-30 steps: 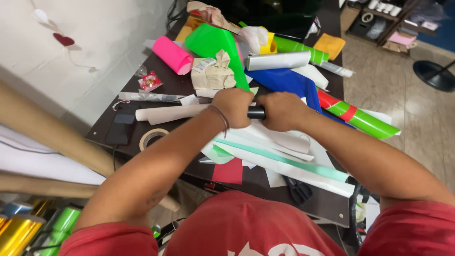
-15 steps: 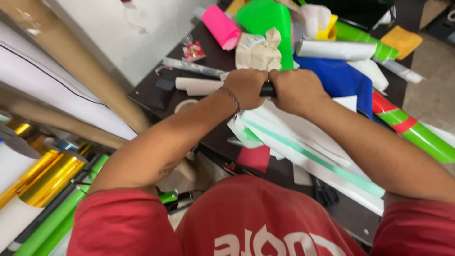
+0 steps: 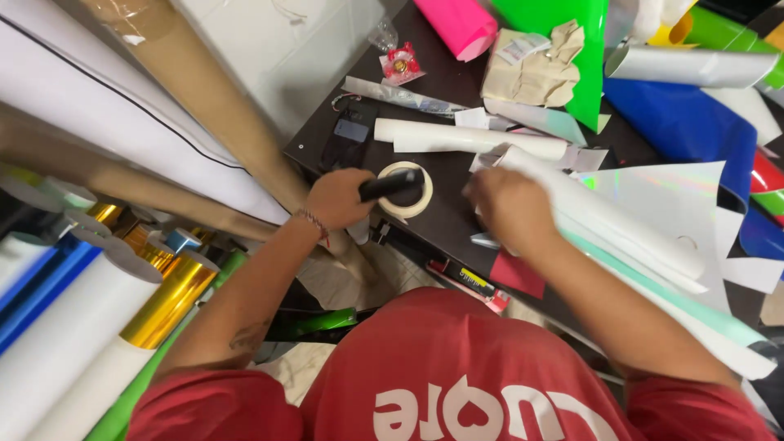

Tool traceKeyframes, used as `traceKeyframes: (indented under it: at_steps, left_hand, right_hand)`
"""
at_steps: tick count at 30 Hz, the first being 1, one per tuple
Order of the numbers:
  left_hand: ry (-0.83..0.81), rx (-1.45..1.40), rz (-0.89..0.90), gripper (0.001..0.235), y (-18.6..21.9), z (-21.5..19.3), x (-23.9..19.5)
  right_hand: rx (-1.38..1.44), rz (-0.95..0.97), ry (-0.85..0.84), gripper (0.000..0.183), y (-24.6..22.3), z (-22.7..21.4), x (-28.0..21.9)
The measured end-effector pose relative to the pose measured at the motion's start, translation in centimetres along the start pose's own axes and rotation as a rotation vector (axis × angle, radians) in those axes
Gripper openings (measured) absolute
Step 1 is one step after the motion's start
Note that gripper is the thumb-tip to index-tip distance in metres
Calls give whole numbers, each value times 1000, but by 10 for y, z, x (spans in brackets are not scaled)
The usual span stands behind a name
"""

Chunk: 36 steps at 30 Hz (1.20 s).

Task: Organizing, cutting, and preparing various vinyl sheets and scraps on a work table

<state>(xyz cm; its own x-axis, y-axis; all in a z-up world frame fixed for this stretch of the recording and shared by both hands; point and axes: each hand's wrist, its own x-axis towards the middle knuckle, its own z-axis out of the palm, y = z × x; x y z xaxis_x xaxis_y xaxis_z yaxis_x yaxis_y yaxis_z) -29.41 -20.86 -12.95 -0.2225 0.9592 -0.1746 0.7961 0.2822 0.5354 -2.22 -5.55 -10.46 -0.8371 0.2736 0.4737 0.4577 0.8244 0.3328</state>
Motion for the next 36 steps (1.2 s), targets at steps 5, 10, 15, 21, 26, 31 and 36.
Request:
traceKeyframes:
  at_steps: [5,10,15,21,26,31,36]
  left_hand:
    - [4,-130,350,36,-23,12,-6]
    - [-155,-5,409,44,-68,44,43]
    - [-204,17,404,32,-67,58,52]
    - [-179,57,477,33,-52,54,32]
    - [42,-450,540,36,-31,55,-1]
    - [161,-523,463,42,-2,47,-30]
    - [281,-353,286,43,-19,70,-17]
  right_hand:
    - [695,213,-453,27,-95,60,-27]
    - [643,468,-237,40,-130,92,-33]
    - [699,592,-76,30,-137,119,-44]
    - [558,398,77,12,-104,91,-34]
    - [438,293,149,14,-77,39,-14]
    - [303,236,151,15,-65,-11,-8]
    - [272,225,119,12,-70,-28,-15]
